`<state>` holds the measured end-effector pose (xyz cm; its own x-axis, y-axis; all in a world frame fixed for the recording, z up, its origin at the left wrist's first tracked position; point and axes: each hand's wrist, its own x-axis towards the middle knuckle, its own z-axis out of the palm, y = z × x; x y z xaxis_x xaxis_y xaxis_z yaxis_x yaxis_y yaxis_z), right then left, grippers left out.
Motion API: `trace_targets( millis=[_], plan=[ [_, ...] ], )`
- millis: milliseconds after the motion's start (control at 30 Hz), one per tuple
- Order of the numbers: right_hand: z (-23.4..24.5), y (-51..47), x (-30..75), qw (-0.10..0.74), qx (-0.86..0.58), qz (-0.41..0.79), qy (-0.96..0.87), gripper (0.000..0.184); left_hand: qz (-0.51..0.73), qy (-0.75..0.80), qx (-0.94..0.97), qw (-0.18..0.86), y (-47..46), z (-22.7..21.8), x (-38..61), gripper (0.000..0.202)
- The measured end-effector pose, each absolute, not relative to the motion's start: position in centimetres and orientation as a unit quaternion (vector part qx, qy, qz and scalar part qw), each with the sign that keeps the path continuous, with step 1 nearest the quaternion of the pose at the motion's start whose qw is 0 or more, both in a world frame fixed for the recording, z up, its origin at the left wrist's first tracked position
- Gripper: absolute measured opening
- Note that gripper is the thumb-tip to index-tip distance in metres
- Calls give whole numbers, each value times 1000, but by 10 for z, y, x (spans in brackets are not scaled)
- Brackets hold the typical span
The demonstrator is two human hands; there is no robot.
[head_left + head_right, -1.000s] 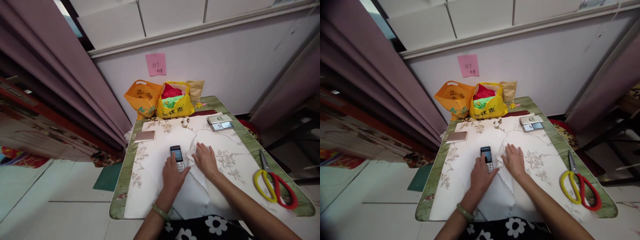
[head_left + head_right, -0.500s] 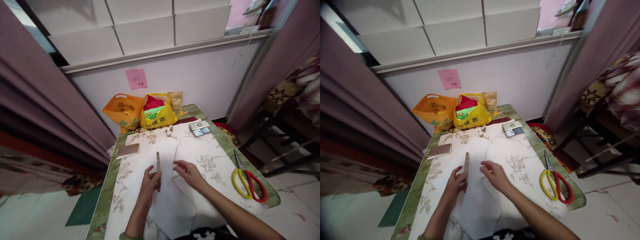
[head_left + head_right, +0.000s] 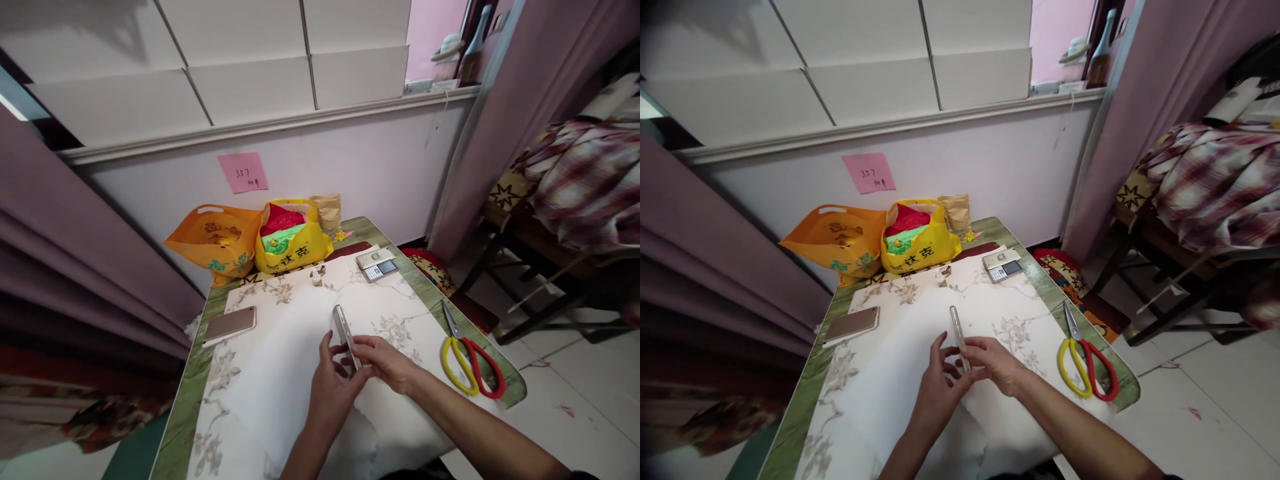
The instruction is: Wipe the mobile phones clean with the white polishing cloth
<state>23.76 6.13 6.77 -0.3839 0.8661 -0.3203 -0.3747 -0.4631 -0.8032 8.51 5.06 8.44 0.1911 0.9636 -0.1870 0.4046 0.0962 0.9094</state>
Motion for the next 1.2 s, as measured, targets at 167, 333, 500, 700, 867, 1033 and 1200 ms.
trace_targets(
  millis=[167,333,500,700,867,1033,1200],
  plan=[
    [56,83,286,369,-540,597,-465,53,256,564,689,376,51,63,76,80],
    [59,133,361,152,-692,148,-690,55,317,614,667,278,44,9,25,54],
    [51,173,400,4,-608,56,-792,57,340,617,672,228,32,-16,-9,44],
    [20,169,400,86,-637,-20,-766,32,338,610,692,186,27,-21,-10,42],
    [2,150,382,123,-641,-42,-756,28,324,600,711,170,28,-25,-12,40],
    [0,156,378,95,-643,-45,-759,30,324,594,718,165,26,-27,-15,39],
    [4,164,383,84,-659,-45,-746,30,330,590,718,167,24,-30,-13,39]
  ],
)
